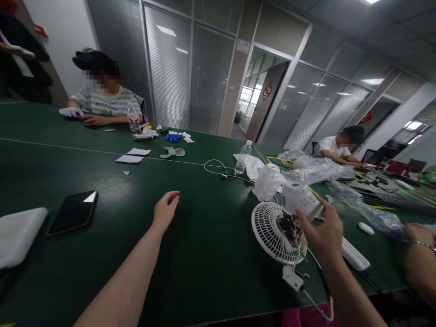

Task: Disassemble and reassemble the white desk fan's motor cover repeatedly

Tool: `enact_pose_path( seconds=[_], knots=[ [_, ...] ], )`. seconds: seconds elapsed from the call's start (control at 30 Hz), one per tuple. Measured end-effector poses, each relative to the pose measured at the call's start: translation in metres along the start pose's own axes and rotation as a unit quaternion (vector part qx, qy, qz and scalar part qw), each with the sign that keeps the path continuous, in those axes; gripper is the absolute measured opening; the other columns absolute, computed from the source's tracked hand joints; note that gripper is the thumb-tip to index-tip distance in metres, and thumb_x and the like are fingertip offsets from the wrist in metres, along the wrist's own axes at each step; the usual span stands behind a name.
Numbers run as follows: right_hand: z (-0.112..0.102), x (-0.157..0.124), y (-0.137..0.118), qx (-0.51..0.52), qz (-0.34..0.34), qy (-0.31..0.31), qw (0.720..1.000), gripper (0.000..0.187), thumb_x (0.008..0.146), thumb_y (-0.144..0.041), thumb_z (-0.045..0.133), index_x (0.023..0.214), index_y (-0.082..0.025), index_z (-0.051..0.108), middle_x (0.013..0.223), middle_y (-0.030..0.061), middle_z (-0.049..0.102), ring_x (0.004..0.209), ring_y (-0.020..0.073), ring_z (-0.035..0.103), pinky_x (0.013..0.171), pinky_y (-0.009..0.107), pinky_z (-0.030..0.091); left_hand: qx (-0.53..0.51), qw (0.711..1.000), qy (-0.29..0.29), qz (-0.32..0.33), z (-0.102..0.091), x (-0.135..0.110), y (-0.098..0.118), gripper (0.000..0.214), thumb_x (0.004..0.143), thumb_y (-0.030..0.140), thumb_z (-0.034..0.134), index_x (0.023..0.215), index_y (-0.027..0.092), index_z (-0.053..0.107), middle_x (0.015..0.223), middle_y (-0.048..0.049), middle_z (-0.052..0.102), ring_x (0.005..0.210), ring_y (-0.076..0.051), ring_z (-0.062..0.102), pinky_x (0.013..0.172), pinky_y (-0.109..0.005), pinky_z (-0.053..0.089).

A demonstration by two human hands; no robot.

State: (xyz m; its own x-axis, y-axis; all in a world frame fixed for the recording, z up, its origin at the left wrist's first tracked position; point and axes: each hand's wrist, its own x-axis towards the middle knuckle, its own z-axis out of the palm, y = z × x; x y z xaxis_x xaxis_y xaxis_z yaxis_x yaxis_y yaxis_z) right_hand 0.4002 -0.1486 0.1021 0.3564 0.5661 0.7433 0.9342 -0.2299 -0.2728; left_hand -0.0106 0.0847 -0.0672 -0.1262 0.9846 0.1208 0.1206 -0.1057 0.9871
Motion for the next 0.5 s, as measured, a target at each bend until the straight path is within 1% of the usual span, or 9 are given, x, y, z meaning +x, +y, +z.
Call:
enact_pose_path(
  seconds=[0.07, 0.13, 0.2, 0.3, 0.4, 0.5],
  knots=[
    [0.009, 0.030, -0.006, 0.020, 0.035, 0.002, 0.999, 0.073, 0.071, -0.053, 0.065, 0.130, -0.016, 0.046, 0.116, 0.0161, 0.059, 0.096, 0.0310, 0.060, 0.084, 0.046, 0.048, -0.002, 1.000, 0.000, -0.001, 0.000, 0.000, 0.001, 0.027, 0.080, 0.031, 0.062, 0.106, 0.023, 0.067, 0.101, -0.0056, 0.069, 0.089, -0.023, 0.065, 0.088, -0.042, 0.050],
    [0.023, 0.061, -0.011, 0.055, 0.072, -0.006, 0.996, 0.077, 0.066, -0.053, 0.069, 0.129, -0.015, 0.045, 0.112, 0.0147, 0.060, 0.093, 0.0293, 0.061, 0.081, 0.043, 0.048, -0.004, 1.000, -0.002, -0.002, -0.001, -0.001, 0.003, 0.027, 0.081, 0.030, 0.062, 0.106, 0.024, 0.067, 0.102, -0.0054, 0.069, 0.090, -0.023, 0.065, 0.088, -0.042, 0.050],
    [0.043, 0.092, -0.015, 0.092, 0.103, -0.032, 0.990, 0.081, 0.062, -0.051, 0.071, 0.127, -0.013, 0.043, 0.110, 0.0152, 0.060, 0.090, 0.0280, 0.061, 0.078, 0.040, 0.049, -0.005, 1.000, -0.004, -0.003, -0.001, -0.001, 0.006, 0.027, 0.081, 0.030, 0.062, 0.106, 0.023, 0.067, 0.102, -0.0055, 0.069, 0.090, -0.023, 0.065, 0.088, -0.041, 0.050],
    [0.075, 0.127, -0.019, 0.090, 0.128, -0.073, 0.985, 0.082, 0.063, -0.050, 0.069, 0.128, -0.011, 0.038, 0.115, 0.0176, 0.057, 0.093, 0.0275, 0.061, 0.079, 0.039, 0.048, -0.006, 1.000, -0.004, -0.007, -0.003, -0.002, 0.009, 0.026, 0.081, 0.029, 0.061, 0.106, 0.023, 0.067, 0.103, -0.0063, 0.069, 0.090, -0.023, 0.065, 0.086, -0.041, 0.050],
    [0.103, 0.145, -0.022, 0.079, 0.130, -0.096, 0.984, 0.083, 0.065, -0.050, 0.068, 0.129, -0.009, 0.035, 0.117, 0.0203, 0.055, 0.100, 0.0297, 0.059, 0.084, 0.040, 0.046, -0.007, 1.000, -0.006, -0.010, -0.004, -0.003, 0.012, 0.026, 0.082, 0.028, 0.060, 0.107, 0.024, 0.067, 0.104, -0.0066, 0.068, 0.092, -0.024, 0.064, 0.085, -0.042, 0.050],
    [0.122, 0.148, -0.023, 0.066, 0.128, -0.121, 0.982, 0.082, 0.065, -0.046, 0.067, 0.129, -0.005, 0.035, 0.120, 0.0252, 0.052, 0.109, 0.0327, 0.056, 0.088, 0.042, 0.043, -0.010, 1.000, -0.008, -0.009, -0.005, -0.003, 0.013, 0.025, 0.082, 0.028, 0.060, 0.106, 0.024, 0.067, 0.104, -0.0067, 0.068, 0.092, -0.024, 0.064, 0.083, -0.042, 0.051]
  ],
)
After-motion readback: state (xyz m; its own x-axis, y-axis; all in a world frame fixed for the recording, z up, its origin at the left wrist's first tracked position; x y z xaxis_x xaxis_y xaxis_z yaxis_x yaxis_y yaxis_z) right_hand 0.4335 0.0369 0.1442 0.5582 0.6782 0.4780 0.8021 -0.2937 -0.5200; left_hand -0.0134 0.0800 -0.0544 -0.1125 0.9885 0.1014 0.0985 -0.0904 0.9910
